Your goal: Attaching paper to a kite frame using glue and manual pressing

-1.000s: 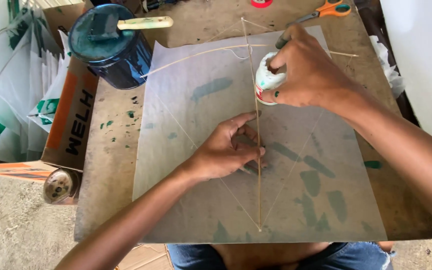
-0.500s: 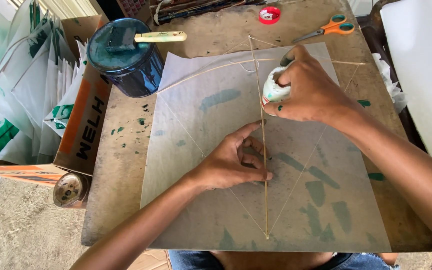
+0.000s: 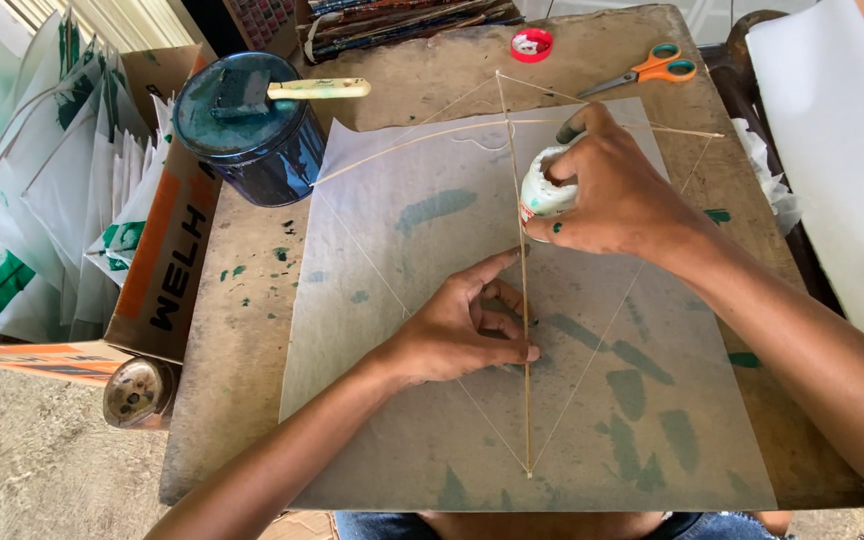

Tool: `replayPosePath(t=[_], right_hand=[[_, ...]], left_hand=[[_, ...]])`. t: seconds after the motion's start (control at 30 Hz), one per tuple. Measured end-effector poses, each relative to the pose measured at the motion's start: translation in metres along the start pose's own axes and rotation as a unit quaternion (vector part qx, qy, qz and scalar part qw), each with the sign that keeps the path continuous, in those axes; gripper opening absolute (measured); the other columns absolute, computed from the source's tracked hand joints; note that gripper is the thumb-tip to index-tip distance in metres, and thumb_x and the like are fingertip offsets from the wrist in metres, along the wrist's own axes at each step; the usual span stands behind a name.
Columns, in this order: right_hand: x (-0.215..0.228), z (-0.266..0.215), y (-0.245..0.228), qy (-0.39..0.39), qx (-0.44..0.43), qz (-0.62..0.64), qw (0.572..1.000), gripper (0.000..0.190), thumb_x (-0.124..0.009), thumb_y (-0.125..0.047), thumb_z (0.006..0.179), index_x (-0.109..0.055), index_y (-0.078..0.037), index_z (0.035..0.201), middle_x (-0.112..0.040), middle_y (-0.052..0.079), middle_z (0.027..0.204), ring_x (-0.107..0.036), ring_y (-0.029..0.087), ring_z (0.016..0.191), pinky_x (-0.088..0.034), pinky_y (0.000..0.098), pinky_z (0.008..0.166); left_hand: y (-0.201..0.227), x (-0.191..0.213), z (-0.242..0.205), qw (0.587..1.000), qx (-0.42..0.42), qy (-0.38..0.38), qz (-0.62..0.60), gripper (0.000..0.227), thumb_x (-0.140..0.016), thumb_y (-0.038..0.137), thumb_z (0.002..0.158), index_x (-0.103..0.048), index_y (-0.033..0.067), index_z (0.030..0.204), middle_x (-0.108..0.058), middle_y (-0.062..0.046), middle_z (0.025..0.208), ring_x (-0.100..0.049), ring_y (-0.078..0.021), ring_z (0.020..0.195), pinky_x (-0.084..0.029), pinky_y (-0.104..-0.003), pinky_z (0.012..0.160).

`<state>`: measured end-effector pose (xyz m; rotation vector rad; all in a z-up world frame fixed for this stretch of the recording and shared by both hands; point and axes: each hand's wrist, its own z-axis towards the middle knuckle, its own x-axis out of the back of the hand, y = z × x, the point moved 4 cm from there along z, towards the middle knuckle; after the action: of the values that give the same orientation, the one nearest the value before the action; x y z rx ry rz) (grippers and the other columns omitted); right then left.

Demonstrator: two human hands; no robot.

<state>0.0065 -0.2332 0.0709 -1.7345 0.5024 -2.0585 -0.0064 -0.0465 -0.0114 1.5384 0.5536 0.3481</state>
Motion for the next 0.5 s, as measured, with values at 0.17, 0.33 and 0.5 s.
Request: replayPosePath(t=[0.17, 0.33, 0.5], right_hand=[[-0.0014, -0.0003, 0.0038, 0.008, -0.004, 0.0, 1.0, 0.043, -0.092, -0.025, 0.066, -0.08, 0.004, 0.096, -0.05, 0.027, 0.126, -0.058, 0.059, 0.115, -0.055, 0.0601, 0.095], [-0.0009, 0.0008, -0.0026, 0.007, 0.007, 0.007, 1.0, 0.04, -0.09, -0.02, 0.067, -0.079, 0.007, 0.094, -0.05, 0.03, 0.124, -0.058, 0.063, 0.113, -0.055, 0.0626, 0.092], [-0.0045, 0.0006, 0.002, -0.007, -0.003, -0.003, 1.0, 0.039, -0.09, -0.02, 0.069, -0.079, 0.007, 0.095, -0.05, 0.028, 0.123, -0.059, 0.061, 0.112, -0.056, 0.062, 0.092]], left_hand=[[0.0015, 0.0005, -0.0005, 1.0, 0.001, -0.003, -0.005, 0.106, -0.085, -0.002, 0.073, -0.025, -0.0063, 0.16, -0.058, -0.02, 0.103, -0.071, -0.0194, 0.08, -0.065, -0.034, 0.071], [0.0016, 0.0007, -0.0003, 1.0, -0.007, 0.002, -0.011, 0.106, -0.085, -0.002, 0.073, -0.026, -0.0064, 0.16, -0.058, -0.02, 0.104, -0.071, -0.02, 0.082, -0.064, -0.033, 0.072], [0.0003, 0.0021, -0.0001, 1.0, -0.008, 0.001, -0.006, 0.103, -0.085, -0.003, 0.073, -0.028, -0.0066, 0.16, -0.059, -0.02, 0.102, -0.072, -0.0206, 0.082, -0.065, -0.036, 0.073]])
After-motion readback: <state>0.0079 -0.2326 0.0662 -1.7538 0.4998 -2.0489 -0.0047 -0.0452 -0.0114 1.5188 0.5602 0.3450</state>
